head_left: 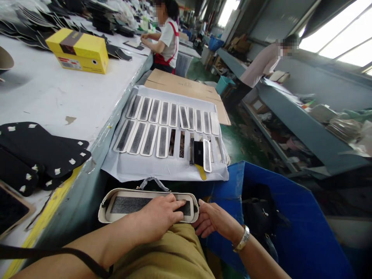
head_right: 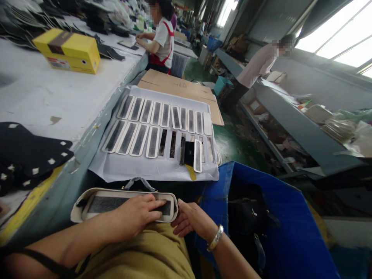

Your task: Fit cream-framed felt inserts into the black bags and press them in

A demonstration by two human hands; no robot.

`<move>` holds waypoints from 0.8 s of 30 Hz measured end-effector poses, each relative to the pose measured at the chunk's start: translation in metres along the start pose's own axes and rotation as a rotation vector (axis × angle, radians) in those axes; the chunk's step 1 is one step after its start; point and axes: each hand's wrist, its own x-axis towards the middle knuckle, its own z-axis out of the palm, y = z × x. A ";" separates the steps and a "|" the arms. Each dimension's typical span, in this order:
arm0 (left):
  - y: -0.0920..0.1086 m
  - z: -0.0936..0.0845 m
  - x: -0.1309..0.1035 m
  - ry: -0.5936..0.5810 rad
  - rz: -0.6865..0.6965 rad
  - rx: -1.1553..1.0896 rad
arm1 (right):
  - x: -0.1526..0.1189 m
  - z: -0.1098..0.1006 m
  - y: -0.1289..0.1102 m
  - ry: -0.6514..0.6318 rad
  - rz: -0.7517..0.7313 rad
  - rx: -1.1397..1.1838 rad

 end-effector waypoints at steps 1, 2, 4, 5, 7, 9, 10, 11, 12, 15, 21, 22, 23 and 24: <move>0.000 0.001 0.000 0.001 -0.001 0.000 | 0.000 0.001 0.000 0.015 -0.002 -0.061; 0.000 0.001 0.000 0.001 -0.002 0.002 | 0.001 0.002 0.001 0.036 -0.008 -0.143; -0.001 0.003 0.000 -0.002 -0.002 0.004 | 0.005 0.007 0.003 0.095 -0.036 -0.315; -0.001 0.003 -0.001 -0.005 -0.001 0.004 | 0.008 0.009 0.004 0.125 -0.054 -0.377; -0.001 0.004 -0.001 -0.007 -0.006 0.005 | 0.013 0.013 0.008 0.178 -0.083 -0.428; 0.000 0.003 -0.002 -0.002 -0.011 0.008 | 0.017 0.015 0.012 0.201 -0.099 -0.412; 0.000 0.003 -0.002 0.003 -0.014 0.011 | 0.018 0.016 0.015 0.208 -0.103 -0.396; 0.001 0.002 -0.002 0.008 -0.015 0.012 | 0.020 0.016 0.017 0.216 -0.103 -0.381; 0.001 0.002 -0.002 0.013 -0.016 0.012 | 0.021 0.016 0.019 0.225 -0.104 -0.369; 0.001 0.000 -0.002 0.018 -0.014 0.015 | 0.025 0.015 0.023 0.238 -0.115 -0.360; 0.001 -0.009 -0.004 0.000 0.006 0.069 | 0.022 0.020 0.011 0.167 -0.046 -0.389; 0.001 -0.011 -0.003 -0.011 0.013 0.069 | 0.021 0.020 0.009 0.183 -0.010 -0.390; 0.001 -0.014 -0.002 -0.025 0.010 0.061 | 0.021 0.020 0.008 0.190 0.023 -0.402; 0.000 -0.018 -0.002 -0.047 0.013 0.045 | 0.022 0.020 0.007 0.197 0.009 -0.425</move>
